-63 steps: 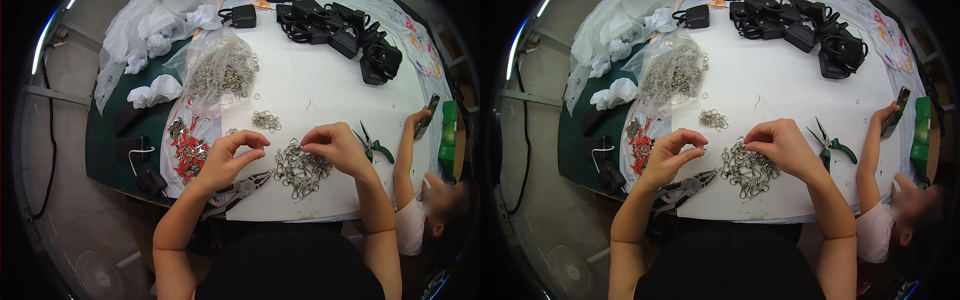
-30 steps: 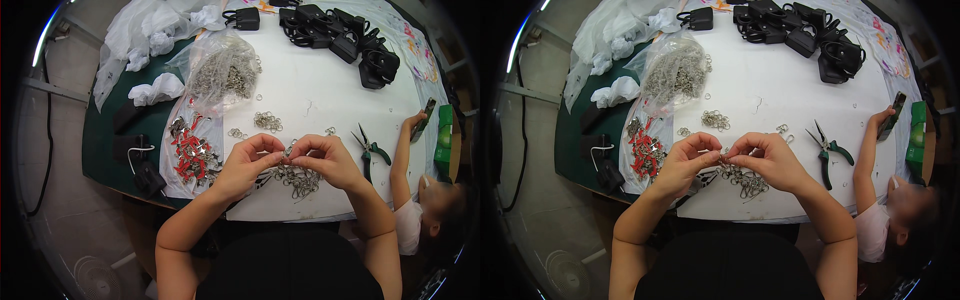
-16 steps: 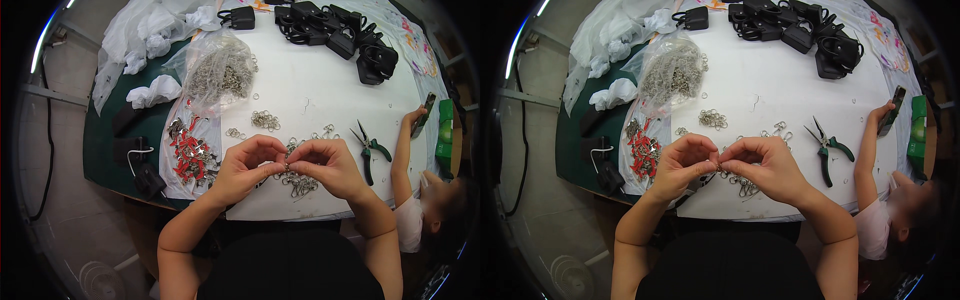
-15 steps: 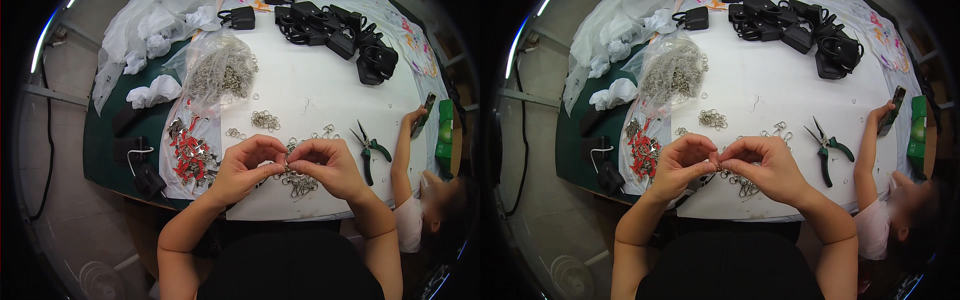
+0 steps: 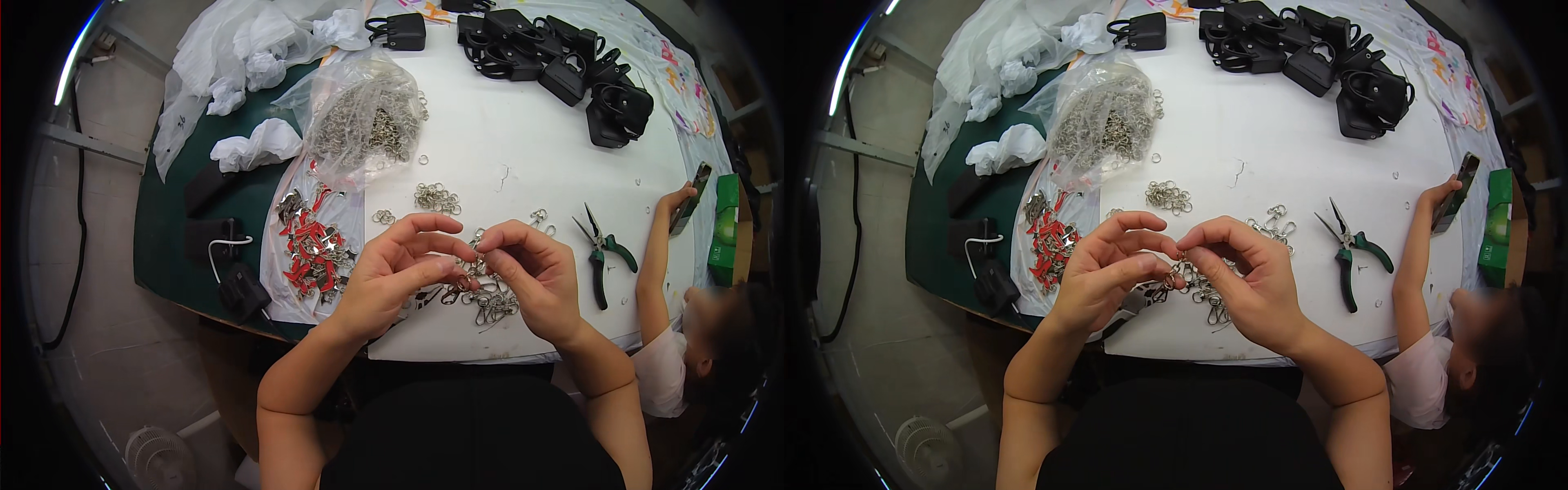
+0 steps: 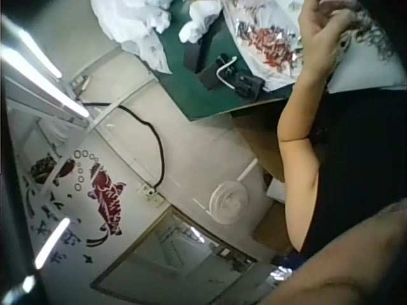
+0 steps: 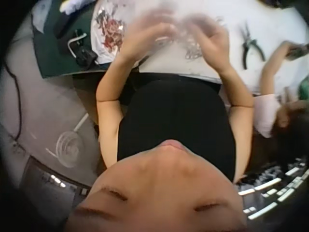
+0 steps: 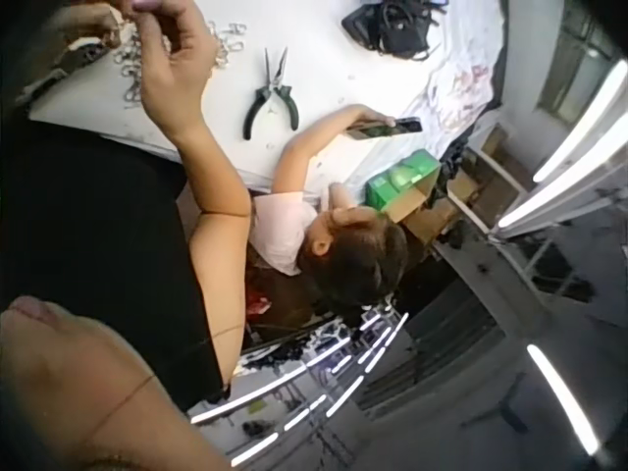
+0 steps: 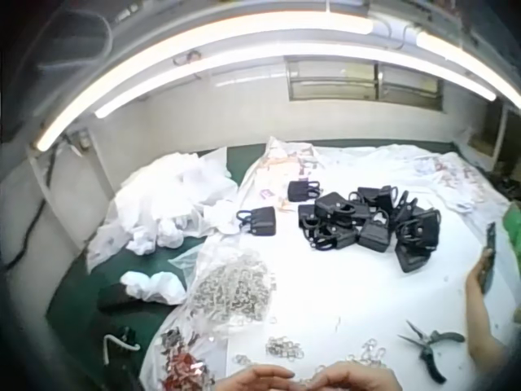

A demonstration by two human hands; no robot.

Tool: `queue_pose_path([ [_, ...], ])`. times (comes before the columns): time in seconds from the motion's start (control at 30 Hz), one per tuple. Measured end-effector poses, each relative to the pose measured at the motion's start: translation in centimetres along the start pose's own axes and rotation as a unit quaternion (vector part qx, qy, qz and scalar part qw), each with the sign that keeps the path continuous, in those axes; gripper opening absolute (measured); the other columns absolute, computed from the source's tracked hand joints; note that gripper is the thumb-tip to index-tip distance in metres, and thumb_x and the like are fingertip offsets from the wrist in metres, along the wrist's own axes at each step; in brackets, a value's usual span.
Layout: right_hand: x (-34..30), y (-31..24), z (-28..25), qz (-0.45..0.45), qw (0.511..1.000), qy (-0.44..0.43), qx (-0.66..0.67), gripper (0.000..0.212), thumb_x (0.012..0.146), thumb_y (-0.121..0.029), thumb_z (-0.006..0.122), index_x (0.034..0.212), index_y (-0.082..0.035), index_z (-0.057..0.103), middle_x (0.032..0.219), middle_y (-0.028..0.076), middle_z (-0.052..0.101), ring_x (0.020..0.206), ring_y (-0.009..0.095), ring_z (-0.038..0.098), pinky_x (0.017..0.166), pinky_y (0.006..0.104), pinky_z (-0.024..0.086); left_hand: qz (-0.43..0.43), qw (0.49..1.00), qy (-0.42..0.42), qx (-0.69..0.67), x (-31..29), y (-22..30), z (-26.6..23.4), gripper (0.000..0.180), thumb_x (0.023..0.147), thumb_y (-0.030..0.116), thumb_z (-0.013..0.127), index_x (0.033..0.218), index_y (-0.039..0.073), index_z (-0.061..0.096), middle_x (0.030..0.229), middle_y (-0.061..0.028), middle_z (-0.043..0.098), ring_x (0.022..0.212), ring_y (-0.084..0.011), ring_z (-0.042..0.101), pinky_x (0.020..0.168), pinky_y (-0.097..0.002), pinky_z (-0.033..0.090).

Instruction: The person assembles keychains by attaching metal clips to black plastic housings using pliers.

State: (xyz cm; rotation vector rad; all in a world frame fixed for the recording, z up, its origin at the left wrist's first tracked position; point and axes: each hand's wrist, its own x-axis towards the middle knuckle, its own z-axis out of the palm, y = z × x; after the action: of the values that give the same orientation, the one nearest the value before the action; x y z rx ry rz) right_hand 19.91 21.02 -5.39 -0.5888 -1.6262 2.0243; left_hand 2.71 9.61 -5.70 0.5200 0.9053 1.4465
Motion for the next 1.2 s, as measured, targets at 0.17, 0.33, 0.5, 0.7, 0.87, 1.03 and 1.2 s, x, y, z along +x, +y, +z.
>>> queue_pose_path([
  [0.17, 0.1, 0.7, 0.0, -0.018, 1.000, -0.011, -0.016, 0.011, 0.097, -0.003, 0.059, 0.105, 0.002, 0.063, 0.102, 0.006, 0.067, 0.091, 0.011, 0.063, 0.083, 0.0256, 0.050, -0.027, 0.998, -0.008, 0.064, 0.3, 0.3, 0.3, 0.017, 0.095, 0.007, 0.064, 0.108, -0.005, 0.064, 0.098, -0.0101, 0.069, 0.089, -0.0164, 0.069, 0.081, -0.0293, 0.055],
  [0.33, 0.2, 0.4, -0.6, -0.056, 0.994, 0.002, -0.099, 0.008, 0.093, -0.004, 0.064, 0.100, 0.002, 0.066, 0.095, 0.007, 0.068, 0.088, 0.011, 0.063, 0.080, 0.0259, 0.050, -0.028, 0.995, 0.025, 0.090, 1.2, 0.0, 0.7, 0.013, 0.094, 0.007, 0.064, 0.100, -0.005, 0.066, 0.087, -0.0089, 0.068, 0.078, -0.0154, 0.066, 0.074, -0.0280, 0.053],
  [0.5, 0.1, 0.7, -3.1, -0.050, 0.994, 0.025, -0.090, 0.010, 0.092, -0.004, 0.067, 0.100, 0.002, 0.067, 0.092, 0.006, 0.069, 0.086, 0.011, 0.064, 0.079, 0.0249, 0.050, -0.048, 0.993, -0.023, 0.105, 3.4, 0.4, 1.6, 0.013, 0.094, 0.009, 0.065, 0.098, -0.004, 0.066, 0.086, -0.0073, 0.067, 0.076, -0.0142, 0.065, 0.073, -0.0280, 0.052],
  [0.7, 0.2, -0.1, -5.2, -0.083, 0.988, 0.128, -0.007, 0.008, 0.095, -0.003, 0.063, 0.100, 0.002, 0.064, 0.092, 0.004, 0.068, 0.083, 0.009, 0.062, 0.078, 0.0246, 0.050, -0.046, 0.984, -0.095, 0.143, 8.4, 0.4, 3.6, 0.014, 0.094, 0.009, 0.066, 0.101, -0.003, 0.066, 0.091, -0.0075, 0.068, 0.085, -0.0147, 0.066, 0.080, -0.0280, 0.052],
  [0.87, 0.9, 0.8, -8.2, -0.220, 0.944, 0.212, -0.127, 0.005, 0.094, -0.002, 0.063, 0.096, 0.001, 0.060, 0.099, 0.008, 0.065, 0.090, 0.014, 0.060, 0.083, 0.0279, 0.048, 0.193, 0.849, -0.024, 0.491, 18.3, 1.6, 2.8, 0.029, 0.090, 0.009, 0.068, 0.118, 0.004, 0.064, 0.109, -0.0088, 0.069, 0.104, -0.0207, 0.065, 0.091, -0.0354, 0.051],
  [1.03, 0.9, 0.8, -9.3, -0.272, 0.901, 0.254, -0.223, 0.006, 0.091, 0.001, 0.063, 0.095, 0.000, 0.059, 0.106, 0.011, 0.064, 0.093, 0.017, 0.061, 0.086, 0.0288, 0.048, 0.311, 0.450, 0.133, 0.826, 27.9, 3.2, -2.9, 0.032, 0.076, 0.017, 0.080, 0.106, 0.011, 0.071, 0.127, -0.0144, 0.055, 0.129, -0.0325, 0.039, 0.104, -0.0474, 0.032],
  [1.2, 0.6, 0.3, -9.1, -0.221, 0.948, 0.229, -0.021, 0.003, 0.095, -0.001, 0.060, 0.098, -0.001, 0.058, 0.104, 0.011, 0.065, 0.095, 0.017, 0.062, 0.084, 0.0297, 0.050, 0.207, 0.810, 0.031, 0.547, 25.1, 5.4, -1.0, 0.020, 0.083, 0.023, 0.076, 0.090, 0.004, 0.072, 0.112, -0.0127, 0.064, 0.108, -0.0222, 0.057, 0.095, -0.0367, 0.042],
])
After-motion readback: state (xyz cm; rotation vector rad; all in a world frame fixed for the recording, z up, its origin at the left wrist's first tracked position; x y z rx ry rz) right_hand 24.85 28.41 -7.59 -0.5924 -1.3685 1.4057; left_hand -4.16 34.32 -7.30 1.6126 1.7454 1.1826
